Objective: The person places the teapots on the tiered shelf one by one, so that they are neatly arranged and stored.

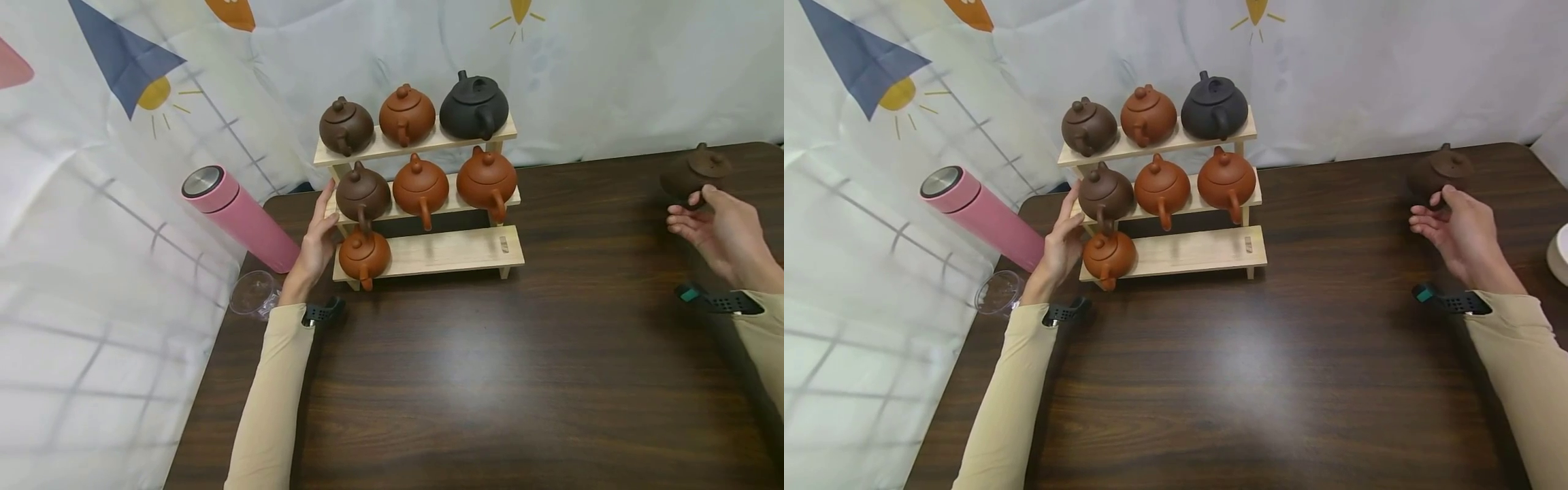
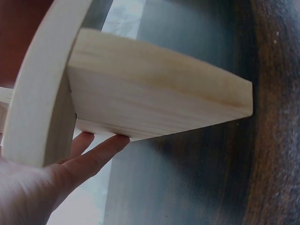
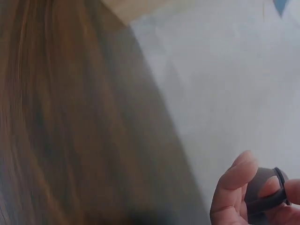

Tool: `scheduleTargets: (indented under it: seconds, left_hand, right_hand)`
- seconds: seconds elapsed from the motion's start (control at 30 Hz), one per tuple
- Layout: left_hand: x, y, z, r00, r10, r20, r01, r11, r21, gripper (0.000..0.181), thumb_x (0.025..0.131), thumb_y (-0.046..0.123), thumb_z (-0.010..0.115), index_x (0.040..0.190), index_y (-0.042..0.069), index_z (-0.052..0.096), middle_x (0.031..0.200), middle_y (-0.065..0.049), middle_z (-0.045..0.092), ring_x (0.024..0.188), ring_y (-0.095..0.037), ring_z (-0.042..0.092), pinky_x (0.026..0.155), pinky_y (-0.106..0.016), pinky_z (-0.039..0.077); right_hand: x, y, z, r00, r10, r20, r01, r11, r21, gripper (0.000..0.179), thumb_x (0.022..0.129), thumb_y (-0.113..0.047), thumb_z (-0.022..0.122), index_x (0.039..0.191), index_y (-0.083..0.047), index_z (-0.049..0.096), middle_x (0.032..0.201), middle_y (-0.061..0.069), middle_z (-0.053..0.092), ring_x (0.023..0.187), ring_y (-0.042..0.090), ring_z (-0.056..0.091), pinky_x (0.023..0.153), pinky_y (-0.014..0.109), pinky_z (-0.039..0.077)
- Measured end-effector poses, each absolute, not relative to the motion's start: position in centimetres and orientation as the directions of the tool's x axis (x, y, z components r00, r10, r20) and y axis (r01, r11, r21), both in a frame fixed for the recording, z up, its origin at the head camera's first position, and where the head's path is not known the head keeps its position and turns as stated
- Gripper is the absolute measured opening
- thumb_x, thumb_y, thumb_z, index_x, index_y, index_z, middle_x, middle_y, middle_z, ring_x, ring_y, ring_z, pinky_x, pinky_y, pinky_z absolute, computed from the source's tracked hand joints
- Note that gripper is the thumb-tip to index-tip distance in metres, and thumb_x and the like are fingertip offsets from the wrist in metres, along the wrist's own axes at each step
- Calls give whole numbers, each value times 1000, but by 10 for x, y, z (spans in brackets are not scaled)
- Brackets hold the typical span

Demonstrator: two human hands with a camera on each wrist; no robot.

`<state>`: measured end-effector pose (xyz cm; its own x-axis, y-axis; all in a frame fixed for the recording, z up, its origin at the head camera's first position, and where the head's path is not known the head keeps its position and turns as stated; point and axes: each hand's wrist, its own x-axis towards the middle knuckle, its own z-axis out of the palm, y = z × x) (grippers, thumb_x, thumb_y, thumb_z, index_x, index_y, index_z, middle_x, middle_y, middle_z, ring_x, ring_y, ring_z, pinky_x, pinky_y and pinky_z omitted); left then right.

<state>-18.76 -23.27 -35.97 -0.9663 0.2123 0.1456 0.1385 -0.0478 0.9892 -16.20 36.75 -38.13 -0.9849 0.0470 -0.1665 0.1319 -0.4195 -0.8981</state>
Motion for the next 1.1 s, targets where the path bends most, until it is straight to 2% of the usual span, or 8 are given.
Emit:
scheduleTargets:
  seconds: [0.13,0.3,0.5,0.67,0.87,1.1]
  left_hand:
    - [-187,-232,-359,-968,206,146,136,-59,989,70,105,13,30,170,14,3,175,-4,1,156,-19,13,123,-41,17]
    - [-188,-234,-359,-968,203,149,138,-64,988,70,104,12,30,170,15,4,174,-6,5,154,-21,20,121,-38,21]
    - [-189,-233,-360,-967,204,155,146,-54,988,70,104,12,30,170,14,4,175,-3,-1,156,-19,12,123,-40,16]
    - [-188,-232,-360,-967,202,155,148,-47,988,71,104,13,30,170,13,4,175,-2,-2,157,-18,10,123,-41,15]
    - [-187,-231,-358,-968,204,148,141,-49,989,71,104,13,31,170,15,5,175,-3,1,155,-20,16,122,-42,19]
    - [-187,-231,-359,-967,203,152,143,-56,988,71,104,12,31,170,14,5,175,-3,1,155,-20,16,122,-39,19]
  right_hand:
    - [-153,346,-362,-999,42,2,-19,-399,-917,27,111,-28,47,105,-1,52,92,8,67,78,18,66,68,24,52]
    - [-141,309,-329,-978,27,208,-200,-416,-887,27,111,-20,49,100,4,52,88,13,64,70,22,60,59,30,41]
    - [-118,271,-295,-939,-60,338,-281,-431,-857,28,113,-15,44,96,6,50,87,17,61,67,26,55,57,35,32]
    - [-94,241,-283,-910,-179,375,-273,-424,-864,30,115,-10,34,95,7,47,88,18,59,66,28,49,54,37,29]
    - [-67,205,-277,-908,-289,304,-224,-278,-934,32,116,-11,29,95,5,47,88,15,56,65,26,47,48,35,32]
    - [-60,175,-301,-852,-417,316,-219,-265,-939,31,115,-6,28,95,10,47,86,18,56,59,24,47,44,36,35]
